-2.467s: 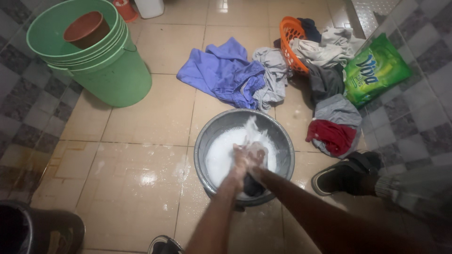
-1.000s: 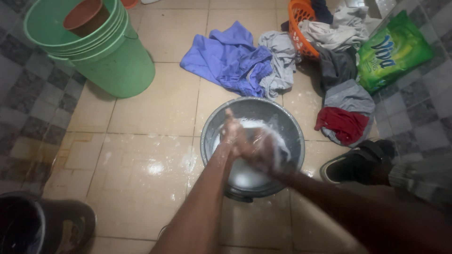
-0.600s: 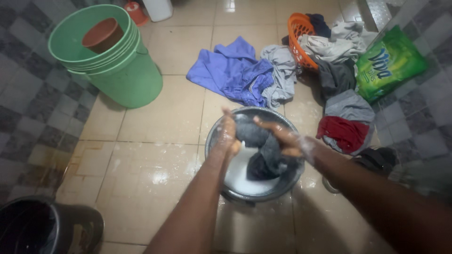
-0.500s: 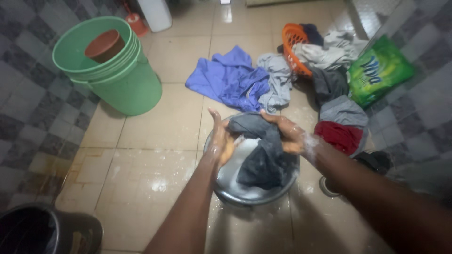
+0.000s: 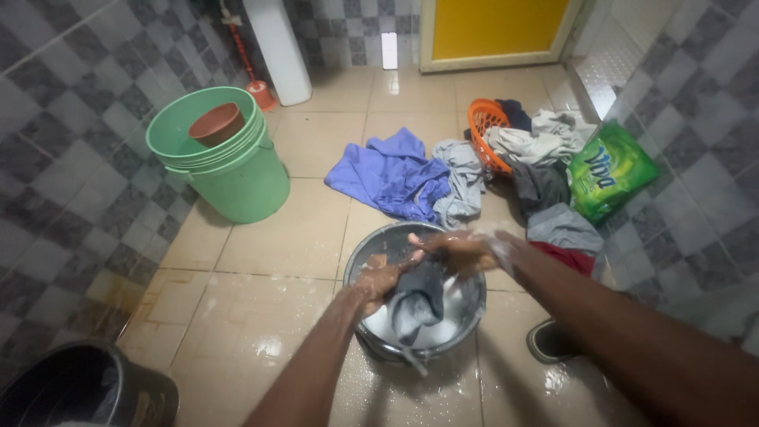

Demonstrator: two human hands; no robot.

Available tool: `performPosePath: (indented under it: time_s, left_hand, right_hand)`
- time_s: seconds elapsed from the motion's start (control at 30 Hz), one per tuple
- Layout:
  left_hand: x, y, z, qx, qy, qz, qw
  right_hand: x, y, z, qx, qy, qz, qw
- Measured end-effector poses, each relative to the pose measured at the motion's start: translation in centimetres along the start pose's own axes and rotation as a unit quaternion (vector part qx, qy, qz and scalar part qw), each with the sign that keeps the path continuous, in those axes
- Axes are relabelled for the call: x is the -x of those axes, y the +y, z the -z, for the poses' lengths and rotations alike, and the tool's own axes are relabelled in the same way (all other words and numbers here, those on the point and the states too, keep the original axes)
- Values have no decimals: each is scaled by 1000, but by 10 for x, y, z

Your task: The person washes a dark garment by hand in a metal basin filled with soapy water. They repeatedly submerge, agitate, wring, and rinse the cloth, then lift and shake it to remove excess water.

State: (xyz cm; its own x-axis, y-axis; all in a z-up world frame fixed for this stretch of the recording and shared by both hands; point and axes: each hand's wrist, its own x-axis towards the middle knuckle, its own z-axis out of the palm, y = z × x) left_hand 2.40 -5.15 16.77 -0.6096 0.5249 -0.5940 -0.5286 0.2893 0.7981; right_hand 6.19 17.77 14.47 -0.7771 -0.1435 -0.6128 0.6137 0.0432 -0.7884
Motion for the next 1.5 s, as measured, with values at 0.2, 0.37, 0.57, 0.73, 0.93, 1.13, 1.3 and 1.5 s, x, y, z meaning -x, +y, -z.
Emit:
performPosePath:
  time_s: [0.2,0.37,0.57,0.73,0.93,1.13,1.3,1.5]
  left_hand:
    - [-15,4,8,-100,73,3,992]
    - [-13,2,12,-179,67,-47,981]
    - [-31,-10,34,-272,-76,-78,956]
    - [-49,-3,22,-585,-65,-228,776]
    - [-72,33,21,-691,41,-346,634]
    - [-20,114,30,-691,134,-351,618]
    - [-10,127,79,-679,163,-287,655]
    - [-20,110,121,-637,92,-427,635]
  right_hand:
    - [37,11,-39,-43,-86,64,993]
    - [40,22,-45,-131,-38,99,986]
    - [48,5,-45,19,33,117,992]
    - [66,-17,-43,-24,121,130,984]
    - [52,1,-17,7,187,180,966]
    - [19,73,17,147,136,128,971]
    - [35,76,74,166,182,95,965]
    - [65,-3,127,381,151,125,903]
